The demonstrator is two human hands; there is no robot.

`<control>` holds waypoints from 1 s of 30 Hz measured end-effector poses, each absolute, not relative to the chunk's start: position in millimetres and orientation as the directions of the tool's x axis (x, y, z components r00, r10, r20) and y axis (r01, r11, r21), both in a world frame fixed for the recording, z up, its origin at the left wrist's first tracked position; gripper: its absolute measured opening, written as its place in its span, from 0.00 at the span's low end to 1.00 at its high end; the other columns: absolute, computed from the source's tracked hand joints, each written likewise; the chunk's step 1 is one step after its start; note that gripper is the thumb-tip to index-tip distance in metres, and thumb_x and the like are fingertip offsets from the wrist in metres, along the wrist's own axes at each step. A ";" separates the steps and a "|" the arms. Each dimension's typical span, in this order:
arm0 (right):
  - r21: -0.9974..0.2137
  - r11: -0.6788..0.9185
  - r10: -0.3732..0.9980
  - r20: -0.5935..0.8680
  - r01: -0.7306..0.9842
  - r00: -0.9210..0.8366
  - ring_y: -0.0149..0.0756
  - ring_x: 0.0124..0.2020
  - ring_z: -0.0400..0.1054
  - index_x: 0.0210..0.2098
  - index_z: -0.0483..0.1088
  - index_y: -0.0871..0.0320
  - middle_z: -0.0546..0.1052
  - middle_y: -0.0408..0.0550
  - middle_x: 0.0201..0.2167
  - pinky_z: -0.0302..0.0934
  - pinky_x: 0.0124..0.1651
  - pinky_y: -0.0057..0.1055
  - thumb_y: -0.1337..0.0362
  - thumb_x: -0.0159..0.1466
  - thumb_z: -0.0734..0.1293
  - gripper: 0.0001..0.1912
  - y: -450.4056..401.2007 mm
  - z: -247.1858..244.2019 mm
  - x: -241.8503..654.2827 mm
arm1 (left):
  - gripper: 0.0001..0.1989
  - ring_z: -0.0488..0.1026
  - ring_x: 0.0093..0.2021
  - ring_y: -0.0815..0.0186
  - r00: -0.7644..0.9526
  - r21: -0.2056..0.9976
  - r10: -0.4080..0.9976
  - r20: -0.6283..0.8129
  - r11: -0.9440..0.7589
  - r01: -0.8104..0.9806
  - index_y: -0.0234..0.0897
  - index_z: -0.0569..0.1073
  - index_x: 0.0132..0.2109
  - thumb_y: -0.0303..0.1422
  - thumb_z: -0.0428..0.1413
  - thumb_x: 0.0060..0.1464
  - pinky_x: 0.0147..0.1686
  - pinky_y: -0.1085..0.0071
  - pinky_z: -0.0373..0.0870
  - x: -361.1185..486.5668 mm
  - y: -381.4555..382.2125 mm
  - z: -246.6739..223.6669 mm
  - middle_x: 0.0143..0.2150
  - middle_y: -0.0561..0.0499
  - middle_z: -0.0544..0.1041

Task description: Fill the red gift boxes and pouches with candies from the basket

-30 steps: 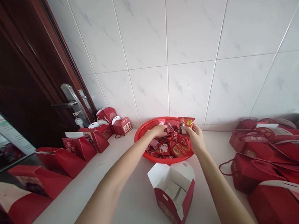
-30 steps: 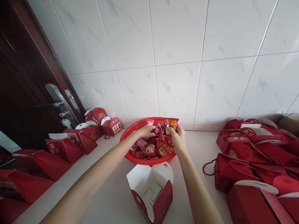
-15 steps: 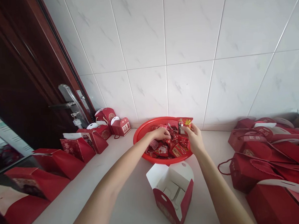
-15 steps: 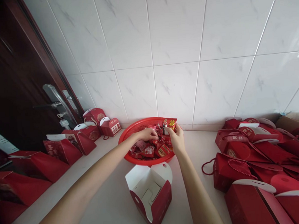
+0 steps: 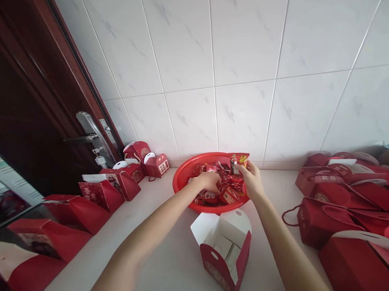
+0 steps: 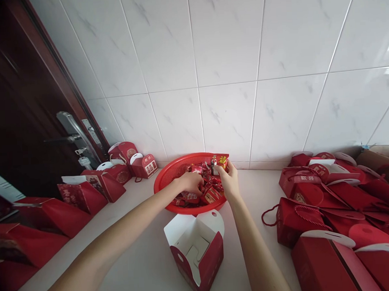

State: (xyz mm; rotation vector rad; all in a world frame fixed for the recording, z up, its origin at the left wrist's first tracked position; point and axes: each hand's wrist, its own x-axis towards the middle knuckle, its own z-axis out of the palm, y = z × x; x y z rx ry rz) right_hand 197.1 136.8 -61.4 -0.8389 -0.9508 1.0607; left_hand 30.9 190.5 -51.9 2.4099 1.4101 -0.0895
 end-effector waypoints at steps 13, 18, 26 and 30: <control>-0.906 0.291 0.946 0.225 -0.307 0.234 0.39 0.33 0.72 0.33 0.71 0.55 0.78 0.43 0.31 0.67 0.37 0.34 0.57 0.51 0.71 0.11 140.5 -64.7 195.4 | 0.16 0.73 0.34 0.64 0.466 0.414 0.885 -0.006 -0.422 0.807 0.36 0.81 0.38 0.40 0.52 0.59 0.33 0.72 0.65 9.1 190.0 -35.7 0.33 0.51 0.79; -0.906 0.304 0.940 0.234 -0.296 0.249 0.38 0.33 0.70 0.32 0.71 0.55 0.78 0.42 0.30 0.66 0.37 0.33 0.58 0.51 0.71 0.11 140.9 -65.0 195.7 | 0.13 0.74 0.32 0.64 0.546 0.463 0.834 -0.082 -0.453 0.762 0.39 0.81 0.34 0.40 0.68 0.41 0.32 0.72 0.64 23.7 188.6 -49.5 0.30 0.53 0.78; -0.902 0.323 0.934 0.254 -0.288 0.252 0.37 0.33 0.70 0.31 0.70 0.55 0.77 0.42 0.29 0.66 0.38 0.33 0.58 0.51 0.71 0.10 142.1 -65.6 195.5 | 0.05 0.73 0.29 0.66 0.588 0.598 0.799 -0.130 -0.410 0.689 0.39 0.80 0.30 0.31 0.67 0.42 0.33 0.72 0.64 32.3 191.9 -66.4 0.26 0.56 0.77; -0.904 0.325 0.930 0.252 -0.279 0.266 0.39 0.34 0.71 0.32 0.71 0.55 0.77 0.43 0.31 0.68 0.38 0.34 0.57 0.52 0.71 0.11 143.5 -67.4 195.6 | 0.11 0.73 0.30 0.65 0.563 0.717 0.827 -0.013 -0.385 0.581 0.36 0.80 0.32 0.35 0.69 0.40 0.32 0.71 0.66 24.3 194.3 -57.2 0.27 0.54 0.77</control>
